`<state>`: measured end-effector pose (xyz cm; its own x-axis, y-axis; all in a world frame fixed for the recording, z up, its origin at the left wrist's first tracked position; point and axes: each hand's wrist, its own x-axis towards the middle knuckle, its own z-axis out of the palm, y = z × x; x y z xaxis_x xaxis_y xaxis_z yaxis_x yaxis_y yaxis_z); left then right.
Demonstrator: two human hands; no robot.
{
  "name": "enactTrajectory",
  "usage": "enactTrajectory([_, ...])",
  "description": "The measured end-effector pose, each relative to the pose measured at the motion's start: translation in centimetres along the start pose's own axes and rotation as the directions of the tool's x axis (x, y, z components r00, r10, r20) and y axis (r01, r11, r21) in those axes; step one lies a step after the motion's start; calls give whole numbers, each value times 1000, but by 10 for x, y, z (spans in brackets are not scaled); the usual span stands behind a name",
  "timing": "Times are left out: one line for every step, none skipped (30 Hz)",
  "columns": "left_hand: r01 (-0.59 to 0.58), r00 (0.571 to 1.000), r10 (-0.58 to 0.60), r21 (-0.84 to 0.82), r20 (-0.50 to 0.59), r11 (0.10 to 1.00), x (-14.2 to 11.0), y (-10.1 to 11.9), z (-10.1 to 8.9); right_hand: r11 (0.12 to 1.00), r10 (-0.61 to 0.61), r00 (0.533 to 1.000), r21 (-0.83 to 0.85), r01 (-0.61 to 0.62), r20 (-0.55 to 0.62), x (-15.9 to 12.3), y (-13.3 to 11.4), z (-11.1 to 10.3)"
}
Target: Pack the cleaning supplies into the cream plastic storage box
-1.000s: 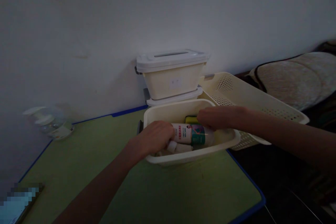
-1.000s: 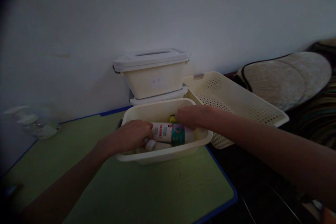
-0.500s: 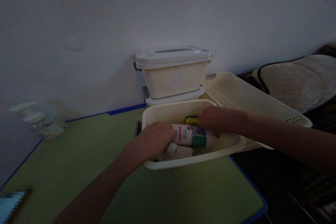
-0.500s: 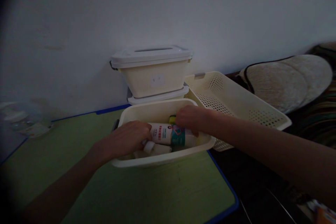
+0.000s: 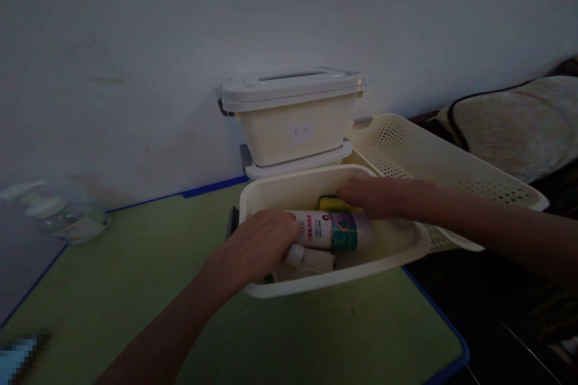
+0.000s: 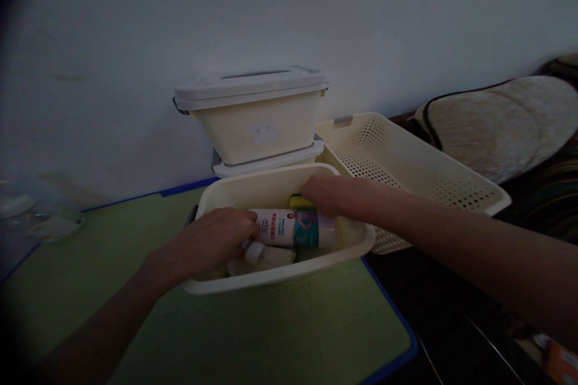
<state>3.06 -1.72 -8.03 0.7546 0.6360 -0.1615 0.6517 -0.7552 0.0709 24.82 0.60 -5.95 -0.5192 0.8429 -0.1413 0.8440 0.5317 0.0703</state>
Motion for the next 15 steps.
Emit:
enactTrajectory([4, 1000, -4, -1, 0, 1000, 0, 0, 1, 1000, 0, 998, -8, 1, 56, 2, 0, -1])
enactTrajectory([11, 1000, -11, 0, 3, 1000, 0, -1, 2, 1000, 3, 994, -19, -1, 109, 4, 0, -3])
enactTrajectory([16, 1000, -16, 0, 7, 1000, 0, -1, 2, 1000, 9, 990, -31, -4, 141, 6, -1, -4])
enactTrajectory([18, 1000, -18, -1, 8, 1000, 0, -1, 3, 999, 18, 987, -42, -11, 161, 6, -2, -6])
enactTrajectory([14, 1000, -14, -3, 5, 1000, 0, -1, 3, 999, 26, 984, -51, -17, 174, 7, -4, -8])
enactTrajectory([9, 1000, -9, -6, -3, 1000, 0, -2, 4, 998, 34, 982, -61, -23, 185, 7, -5, -9])
enactTrajectory([4, 1000, -4, -8, -12, 1000, 0, -2, 5, 997, 44, 980, -71, -31, 194, 7, -6, -11])
enactTrajectory([2, 1000, -3, -9, -19, 1000, 0, -2, 5, 996, 57, 978, -82, -41, 203, 6, -7, -13])
enactTrajectory([1, 1000, -1, -10, -22, 1000, 0, -2, 5, 995, 68, 975, -91, -50, 213, 6, -8, -14])
enactTrajectory([2, 1000, -3, -9, -24, 1000, -1, -2, 6, 994, 76, 972, -97, -56, 223, 6, -7, -15])
enactTrajectory([5, 1000, -5, -7, -22, 1000, -1, -2, 5, 993, 80, 968, -100, -58, 236, 6, -7, -16])
enactTrajectory([7, 1000, -7, -5, -20, 1000, -1, -2, 5, 993, 79, 965, -100, -55, 251, 6, -6, -16])
enactTrajectory([8, 1000, -8, -4, -17, 1000, -1, -1, 5, 994, 73, 961, -98, -48, 268, 7, -6, -16])
enactTrajectory([8, 1000, -8, -5, -12, 1000, -2, -1, 4, 994, 67, 956, -97, -40, 284, 7, -6, -16])
enactTrajectory([9, 1000, -9, -5, -7, 1000, -2, -1, 4, 995, 61, 952, -98, -32, 299, 8, -6, -16])
